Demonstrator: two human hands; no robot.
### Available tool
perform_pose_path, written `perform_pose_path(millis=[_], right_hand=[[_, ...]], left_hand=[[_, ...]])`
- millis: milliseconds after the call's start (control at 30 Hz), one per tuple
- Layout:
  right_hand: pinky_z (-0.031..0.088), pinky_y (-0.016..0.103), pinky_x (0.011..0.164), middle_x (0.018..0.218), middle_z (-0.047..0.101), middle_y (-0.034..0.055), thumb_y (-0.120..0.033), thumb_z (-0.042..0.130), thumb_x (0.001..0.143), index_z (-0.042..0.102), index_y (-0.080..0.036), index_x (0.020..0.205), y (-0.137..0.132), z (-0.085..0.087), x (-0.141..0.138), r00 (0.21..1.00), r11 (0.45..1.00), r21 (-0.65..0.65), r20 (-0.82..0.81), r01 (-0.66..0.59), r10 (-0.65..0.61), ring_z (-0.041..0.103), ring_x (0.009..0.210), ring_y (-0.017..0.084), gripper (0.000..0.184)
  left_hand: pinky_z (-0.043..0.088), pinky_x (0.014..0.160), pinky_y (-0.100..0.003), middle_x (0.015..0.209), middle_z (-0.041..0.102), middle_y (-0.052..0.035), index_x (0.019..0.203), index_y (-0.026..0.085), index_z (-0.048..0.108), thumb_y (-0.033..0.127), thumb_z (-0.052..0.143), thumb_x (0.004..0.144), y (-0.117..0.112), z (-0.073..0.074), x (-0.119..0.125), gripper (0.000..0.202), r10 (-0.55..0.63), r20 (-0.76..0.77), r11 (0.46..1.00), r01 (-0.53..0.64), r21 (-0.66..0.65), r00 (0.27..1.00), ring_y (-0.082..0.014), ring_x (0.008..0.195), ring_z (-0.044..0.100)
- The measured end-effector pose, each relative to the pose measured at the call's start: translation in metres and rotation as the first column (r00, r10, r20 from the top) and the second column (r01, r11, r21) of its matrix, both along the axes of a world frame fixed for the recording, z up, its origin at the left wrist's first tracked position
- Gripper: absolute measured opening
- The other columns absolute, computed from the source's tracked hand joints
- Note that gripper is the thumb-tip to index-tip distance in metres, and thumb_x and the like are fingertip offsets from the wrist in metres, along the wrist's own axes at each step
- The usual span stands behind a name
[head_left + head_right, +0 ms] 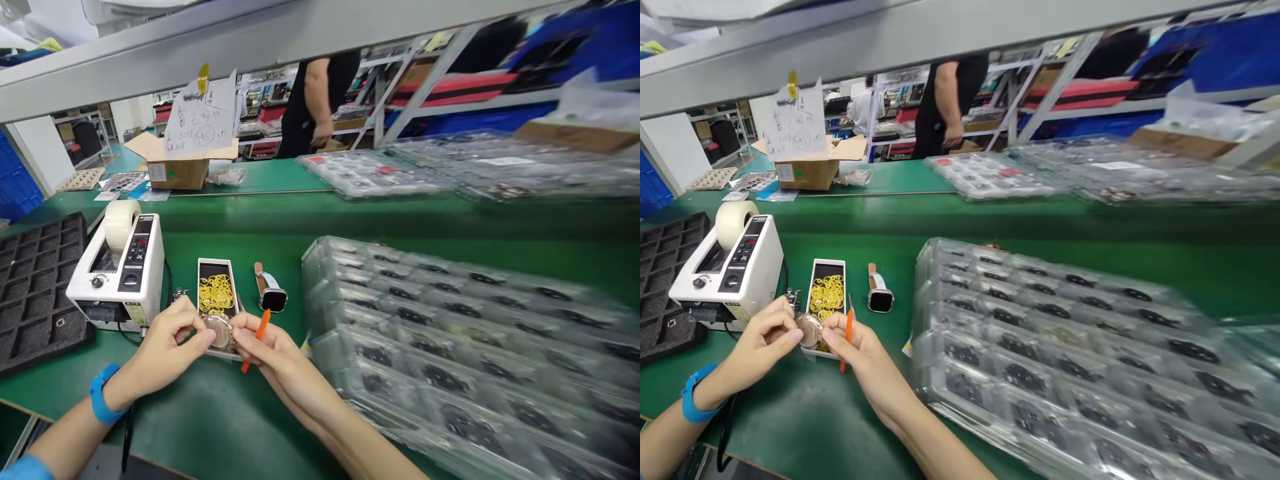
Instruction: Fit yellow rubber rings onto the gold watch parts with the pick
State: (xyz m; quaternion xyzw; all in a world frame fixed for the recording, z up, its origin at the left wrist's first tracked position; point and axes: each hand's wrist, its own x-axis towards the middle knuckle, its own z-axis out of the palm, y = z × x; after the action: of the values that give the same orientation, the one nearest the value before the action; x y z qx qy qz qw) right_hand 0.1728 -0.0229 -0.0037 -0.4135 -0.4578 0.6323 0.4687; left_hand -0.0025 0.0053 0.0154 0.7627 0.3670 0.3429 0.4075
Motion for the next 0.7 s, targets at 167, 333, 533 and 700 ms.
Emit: perform_pose_path(millis=[167, 333, 533, 700], right_hand=[[0.024, 0.025, 0.058, 0.060, 0.034, -0.0044, -0.064, 0.063, 0.071, 0.051, -0.020, 0.071, -0.0020, -0.0016, 0.0004, 0.999, 1.000, -0.010, 0.033, -0.011, 0.011, 0.028, 0.059, 0.012, 0.046], [0.025, 0.025, 0.057, 0.060, 0.035, -0.0044, -0.065, 0.064, 0.070, 0.052, -0.019, 0.072, -0.0028, -0.0036, 0.0010, 0.999, 1.000, -0.017, 0.050, 0.008, -0.007, 0.028, 0.058, 0.012, 0.047], [0.030, 0.024, 0.056, 0.060, 0.039, -0.0034, -0.064, 0.065, 0.070, 0.055, -0.019, 0.071, -0.0037, 0.0000, -0.0002, 0.997, 1.000, 0.010, 0.069, 0.029, -0.029, 0.034, 0.058, 0.012, 0.046], [0.034, 0.024, 0.055, 0.060, 0.042, -0.0028, -0.061, 0.065, 0.072, 0.056, -0.020, 0.071, -0.0034, 0.0006, -0.0001, 0.998, 0.999, 0.031, 0.062, 0.026, -0.028, 0.038, 0.057, 0.012, 0.042]], left_hand=[[0.031, 0.061, -0.028, 0.071, 0.039, 0.0016, 0.066, 0.018, 0.055, 0.031, 0.053, 0.088, 0.0010, -0.0007, -0.0023, 0.026, -0.006, -0.026, 0.999, 0.005, -0.036, 1.000, -0.0134, 0.067, 0.039], [0.031, 0.060, -0.027, 0.069, 0.038, 0.0020, 0.065, 0.018, 0.056, 0.028, 0.054, 0.087, -0.0004, -0.0024, -0.0012, 0.024, -0.005, -0.039, 0.999, 0.003, -0.037, 0.999, -0.0132, 0.066, 0.039], [0.032, 0.060, -0.028, 0.070, 0.040, 0.0013, 0.064, 0.018, 0.055, 0.027, 0.053, 0.087, -0.0007, -0.0027, -0.0003, 0.025, 0.002, -0.046, 1.000, -0.004, -0.029, 0.999, -0.0138, 0.067, 0.040], [0.032, 0.060, -0.027, 0.069, 0.039, 0.0016, 0.063, 0.018, 0.055, 0.027, 0.053, 0.087, 0.0001, -0.0041, -0.0001, 0.025, 0.011, -0.054, 1.000, -0.012, -0.010, 0.998, -0.0134, 0.067, 0.040]])
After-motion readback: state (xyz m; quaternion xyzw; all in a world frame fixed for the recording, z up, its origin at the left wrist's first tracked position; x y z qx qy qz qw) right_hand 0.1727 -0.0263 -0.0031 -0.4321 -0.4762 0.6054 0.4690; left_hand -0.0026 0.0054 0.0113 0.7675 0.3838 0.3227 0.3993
